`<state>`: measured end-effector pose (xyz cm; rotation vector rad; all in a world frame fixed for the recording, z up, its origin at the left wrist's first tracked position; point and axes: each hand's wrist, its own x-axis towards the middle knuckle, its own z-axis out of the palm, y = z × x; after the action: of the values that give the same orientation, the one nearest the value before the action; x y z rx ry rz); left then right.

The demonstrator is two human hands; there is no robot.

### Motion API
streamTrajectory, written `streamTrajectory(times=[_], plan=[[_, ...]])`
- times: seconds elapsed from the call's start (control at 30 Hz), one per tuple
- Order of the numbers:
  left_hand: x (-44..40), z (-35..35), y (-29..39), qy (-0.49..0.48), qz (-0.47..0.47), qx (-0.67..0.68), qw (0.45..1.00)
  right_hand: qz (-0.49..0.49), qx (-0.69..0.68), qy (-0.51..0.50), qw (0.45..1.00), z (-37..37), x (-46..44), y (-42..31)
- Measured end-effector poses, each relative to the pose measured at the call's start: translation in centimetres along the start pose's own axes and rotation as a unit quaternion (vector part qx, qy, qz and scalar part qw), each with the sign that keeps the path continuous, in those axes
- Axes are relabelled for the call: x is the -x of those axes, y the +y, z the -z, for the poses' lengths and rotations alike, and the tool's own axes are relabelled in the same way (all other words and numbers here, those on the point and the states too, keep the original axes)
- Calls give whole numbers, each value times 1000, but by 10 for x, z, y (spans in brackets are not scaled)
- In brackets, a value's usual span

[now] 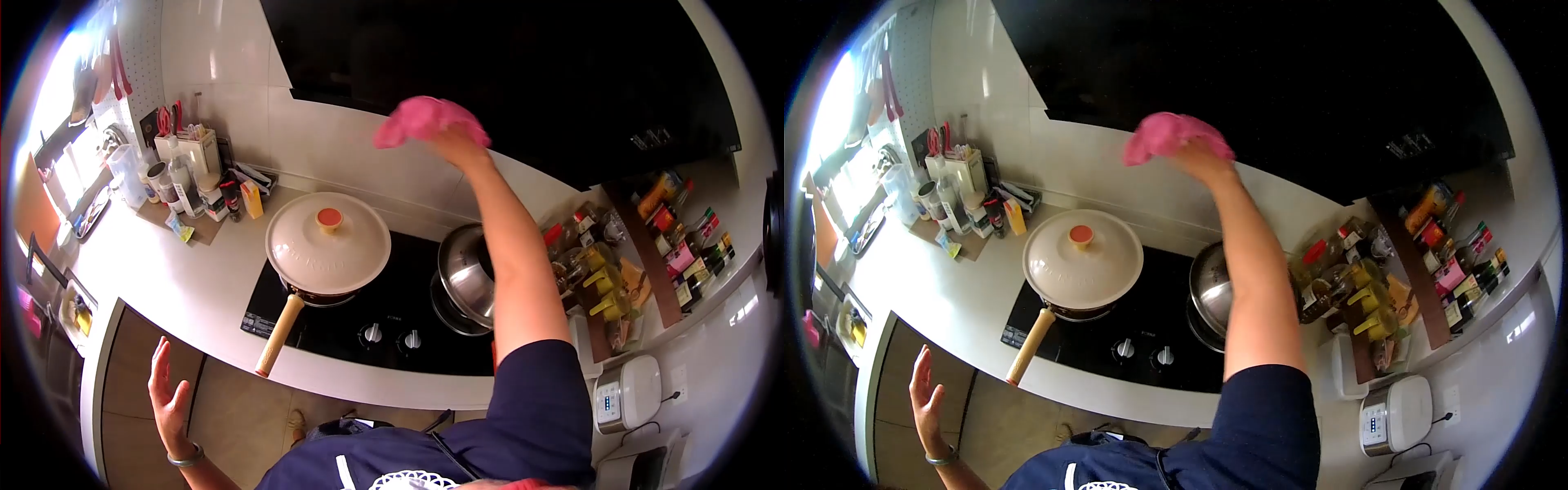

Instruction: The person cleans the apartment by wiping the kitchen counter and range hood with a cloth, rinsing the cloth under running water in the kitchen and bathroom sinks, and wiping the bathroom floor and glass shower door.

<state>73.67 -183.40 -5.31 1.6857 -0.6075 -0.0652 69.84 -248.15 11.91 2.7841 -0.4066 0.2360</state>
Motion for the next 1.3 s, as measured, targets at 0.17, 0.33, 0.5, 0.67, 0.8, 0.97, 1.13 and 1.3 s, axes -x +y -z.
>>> streamTrajectory(times=[0.17,0.33,0.5,0.67,0.8,0.97,1.13,1.3], plan=[[26,4,6,12,44,-8,999,-154,93,254,950,-23,126,137],[31,12,-1,33,63,-2,997,-214,221,504,807,45,152,136],[24,10,-8,26,67,3,997,53,42,606,792,102,21,23],[15,1,-15,39,56,48,996,111,90,334,932,56,-82,-85],[20,16,-17,47,80,30,995,147,21,180,972,13,-85,-48],[21,56,-75,17,56,64,996,163,232,426,859,103,-35,-32],[-23,19,-33,43,63,80,994,198,232,498,812,277,-35,-112],[-37,11,-23,-39,11,113,993,106,412,524,738,319,-1,-67]])
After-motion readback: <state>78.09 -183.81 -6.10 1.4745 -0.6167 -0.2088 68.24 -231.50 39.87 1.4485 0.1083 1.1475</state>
